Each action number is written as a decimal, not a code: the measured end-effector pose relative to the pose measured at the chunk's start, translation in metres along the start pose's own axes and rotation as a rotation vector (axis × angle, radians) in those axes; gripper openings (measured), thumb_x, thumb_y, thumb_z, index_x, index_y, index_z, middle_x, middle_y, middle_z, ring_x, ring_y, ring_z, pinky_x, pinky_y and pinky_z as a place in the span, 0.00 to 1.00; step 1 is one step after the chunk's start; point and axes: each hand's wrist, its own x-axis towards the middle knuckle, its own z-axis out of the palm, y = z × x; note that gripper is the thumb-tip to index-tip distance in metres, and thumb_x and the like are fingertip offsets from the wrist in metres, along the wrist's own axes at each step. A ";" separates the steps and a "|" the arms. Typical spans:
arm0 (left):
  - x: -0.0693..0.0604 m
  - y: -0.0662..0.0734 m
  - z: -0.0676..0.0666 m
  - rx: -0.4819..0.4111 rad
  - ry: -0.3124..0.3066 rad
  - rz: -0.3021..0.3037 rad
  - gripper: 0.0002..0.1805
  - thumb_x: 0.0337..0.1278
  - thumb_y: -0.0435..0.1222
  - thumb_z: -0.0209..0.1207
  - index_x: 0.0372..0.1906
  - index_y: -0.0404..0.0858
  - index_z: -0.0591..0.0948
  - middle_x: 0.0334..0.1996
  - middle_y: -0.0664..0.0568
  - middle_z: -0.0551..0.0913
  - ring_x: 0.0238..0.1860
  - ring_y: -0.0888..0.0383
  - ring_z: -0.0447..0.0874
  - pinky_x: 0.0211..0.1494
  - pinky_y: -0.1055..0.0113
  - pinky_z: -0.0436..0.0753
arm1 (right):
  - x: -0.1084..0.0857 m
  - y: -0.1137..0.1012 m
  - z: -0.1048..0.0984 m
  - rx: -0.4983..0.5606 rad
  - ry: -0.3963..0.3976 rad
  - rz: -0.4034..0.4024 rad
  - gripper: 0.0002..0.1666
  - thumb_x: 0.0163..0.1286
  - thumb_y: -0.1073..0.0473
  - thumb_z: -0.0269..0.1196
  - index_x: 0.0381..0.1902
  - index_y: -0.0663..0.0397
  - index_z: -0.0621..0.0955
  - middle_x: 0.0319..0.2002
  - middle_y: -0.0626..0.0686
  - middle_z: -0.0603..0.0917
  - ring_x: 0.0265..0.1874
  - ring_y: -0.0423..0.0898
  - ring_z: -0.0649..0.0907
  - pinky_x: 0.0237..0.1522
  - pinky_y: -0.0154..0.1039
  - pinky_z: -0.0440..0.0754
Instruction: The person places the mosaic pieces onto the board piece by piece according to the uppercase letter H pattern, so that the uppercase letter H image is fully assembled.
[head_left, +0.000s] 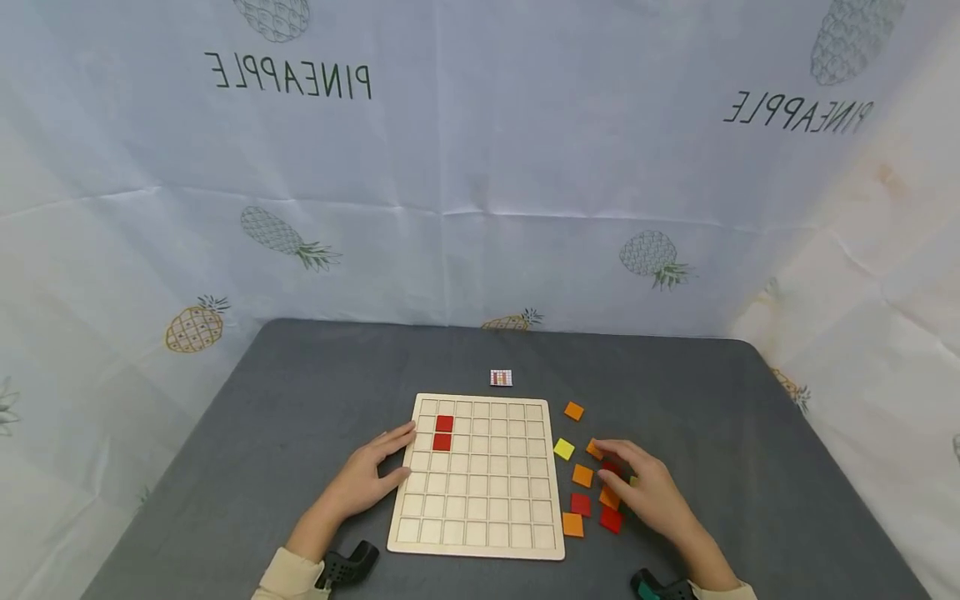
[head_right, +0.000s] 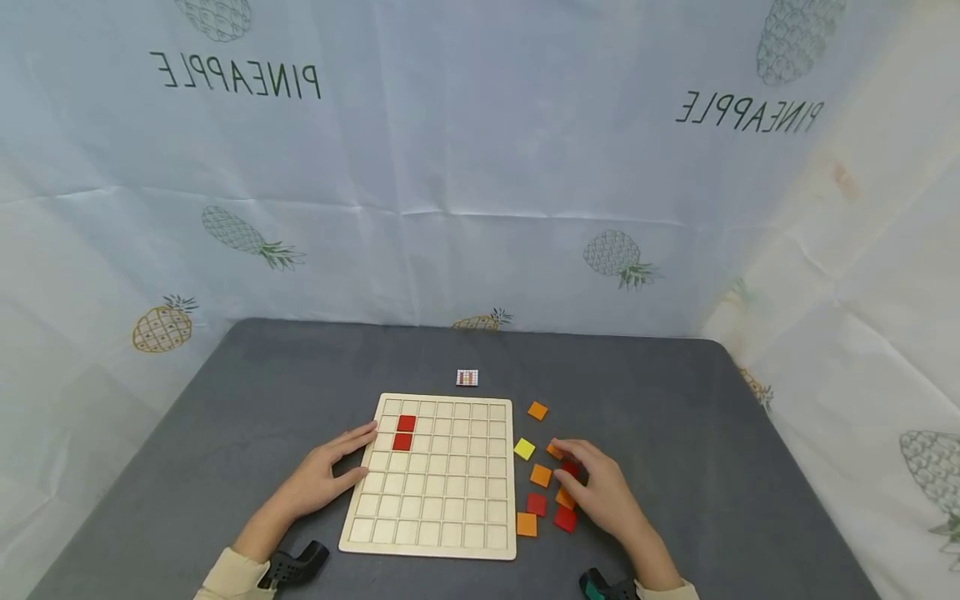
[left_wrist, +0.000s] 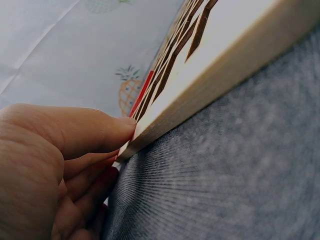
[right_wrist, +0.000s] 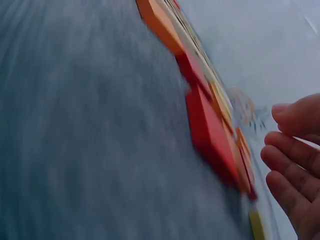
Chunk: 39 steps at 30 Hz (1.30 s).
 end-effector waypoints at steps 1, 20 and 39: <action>0.000 0.000 0.000 0.002 0.001 0.001 0.29 0.58 0.38 0.62 0.65 0.37 0.73 0.68 0.50 0.68 0.68 0.45 0.65 0.68 0.43 0.64 | -0.002 0.003 -0.001 0.010 0.001 0.010 0.23 0.60 0.59 0.68 0.53 0.54 0.80 0.49 0.48 0.83 0.45 0.47 0.83 0.46 0.45 0.83; 0.001 0.000 0.000 0.012 0.010 0.014 0.28 0.57 0.37 0.63 0.64 0.36 0.73 0.68 0.50 0.69 0.68 0.46 0.65 0.70 0.48 0.62 | -0.014 0.026 -0.003 -0.071 -0.038 0.020 0.20 0.58 0.61 0.69 0.50 0.46 0.83 0.43 0.39 0.79 0.43 0.43 0.80 0.44 0.43 0.80; 0.000 0.002 0.000 0.010 0.010 0.001 0.28 0.56 0.37 0.62 0.64 0.36 0.73 0.68 0.50 0.69 0.68 0.46 0.65 0.69 0.46 0.63 | -0.014 0.018 -0.001 -0.011 0.066 0.030 0.19 0.56 0.62 0.70 0.48 0.47 0.84 0.42 0.40 0.80 0.40 0.38 0.80 0.41 0.36 0.81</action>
